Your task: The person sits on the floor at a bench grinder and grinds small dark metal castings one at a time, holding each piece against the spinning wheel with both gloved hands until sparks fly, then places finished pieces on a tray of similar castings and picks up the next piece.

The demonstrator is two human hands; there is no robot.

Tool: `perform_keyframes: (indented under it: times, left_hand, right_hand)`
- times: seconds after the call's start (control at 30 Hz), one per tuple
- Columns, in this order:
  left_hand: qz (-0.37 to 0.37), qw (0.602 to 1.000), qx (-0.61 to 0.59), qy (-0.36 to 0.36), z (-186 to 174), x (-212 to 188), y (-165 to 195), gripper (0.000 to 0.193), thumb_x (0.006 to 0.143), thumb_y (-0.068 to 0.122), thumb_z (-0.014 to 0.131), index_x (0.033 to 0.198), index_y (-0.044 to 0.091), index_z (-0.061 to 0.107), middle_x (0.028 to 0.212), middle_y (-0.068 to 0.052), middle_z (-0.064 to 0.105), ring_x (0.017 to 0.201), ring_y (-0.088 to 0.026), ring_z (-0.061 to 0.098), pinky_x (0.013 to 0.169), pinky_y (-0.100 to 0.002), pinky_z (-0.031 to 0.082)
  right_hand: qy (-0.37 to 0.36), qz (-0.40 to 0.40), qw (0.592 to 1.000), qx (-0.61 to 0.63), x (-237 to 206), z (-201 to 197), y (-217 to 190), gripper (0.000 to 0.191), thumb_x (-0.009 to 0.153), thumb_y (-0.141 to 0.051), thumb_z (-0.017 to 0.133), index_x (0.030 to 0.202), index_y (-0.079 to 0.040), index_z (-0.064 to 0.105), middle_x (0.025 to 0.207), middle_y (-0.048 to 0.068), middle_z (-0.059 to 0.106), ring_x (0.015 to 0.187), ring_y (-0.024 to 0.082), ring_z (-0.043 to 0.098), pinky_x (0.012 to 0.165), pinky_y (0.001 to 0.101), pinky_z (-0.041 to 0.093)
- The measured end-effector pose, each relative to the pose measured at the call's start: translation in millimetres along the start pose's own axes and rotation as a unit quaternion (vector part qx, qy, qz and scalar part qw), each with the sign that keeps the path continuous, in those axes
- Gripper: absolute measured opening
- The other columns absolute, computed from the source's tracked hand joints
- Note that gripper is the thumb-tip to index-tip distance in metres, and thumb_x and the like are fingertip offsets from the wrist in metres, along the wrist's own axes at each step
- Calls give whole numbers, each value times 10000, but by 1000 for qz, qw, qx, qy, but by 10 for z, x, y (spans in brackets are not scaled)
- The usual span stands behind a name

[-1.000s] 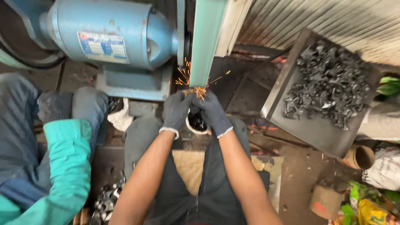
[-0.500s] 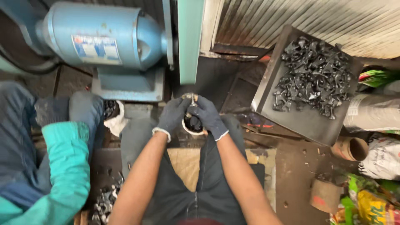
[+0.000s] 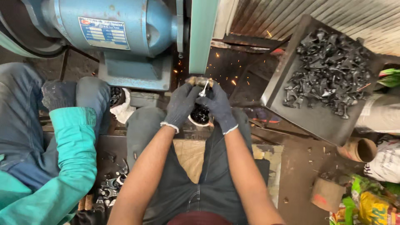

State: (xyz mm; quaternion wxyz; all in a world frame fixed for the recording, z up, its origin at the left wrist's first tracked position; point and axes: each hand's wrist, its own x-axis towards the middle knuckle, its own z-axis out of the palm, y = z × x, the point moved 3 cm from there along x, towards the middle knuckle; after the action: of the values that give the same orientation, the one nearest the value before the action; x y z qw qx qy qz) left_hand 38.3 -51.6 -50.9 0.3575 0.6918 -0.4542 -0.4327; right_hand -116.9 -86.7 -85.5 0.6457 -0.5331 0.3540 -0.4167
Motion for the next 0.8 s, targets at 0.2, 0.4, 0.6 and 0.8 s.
perform_keyframes:
  times: [0.2, 0.4, 0.6, 0.8]
  left_hand:
    - [-3, 995, 95, -28, -60, -67, 267, 469, 964, 452, 592, 940, 10, 749, 879, -236, 713, 853, -369, 694, 768, -471, 491]
    - [4, 992, -130, -9, 175, 176, -14, 306, 983, 319, 603, 1012, 56, 757, 987, -204, 732, 936, -361, 709, 780, -437, 519]
    - [25, 977, -206, -44, 312, 300, -153, 258, 936, 243, 641, 1113, 78, 731, 1134, -128, 704, 1021, -185, 688, 862, -346, 567]
    - [-25, 992, 96, -73, 275, 13, 48, 385, 1020, 409, 571, 1156, 80, 717, 1039, -203, 755, 994, -393, 702, 841, -481, 531]
  right_hand:
    - [131, -162, 958, -200, -116, 69, -248, 316, 962, 31, 611, 1275, -4, 639, 1266, 83, 700, 1205, 178, 652, 1065, 325, 501]
    - [199, -49, 979, 14, 313, -32, 12, 312, 952, -20, 615, 1263, -10, 600, 1122, 58, 686, 1001, 148, 653, 893, 307, 552]
    - [237, -29, 970, 46, 552, -124, 59, 242, 1001, -60, 584, 1233, -6, 631, 1120, 48, 680, 1001, 148, 637, 880, 310, 534]
    - [197, -69, 945, -252, -48, -650, -86, 311, 995, -171, 668, 1264, -18, 645, 1173, 117, 721, 1081, 223, 694, 976, 355, 532]
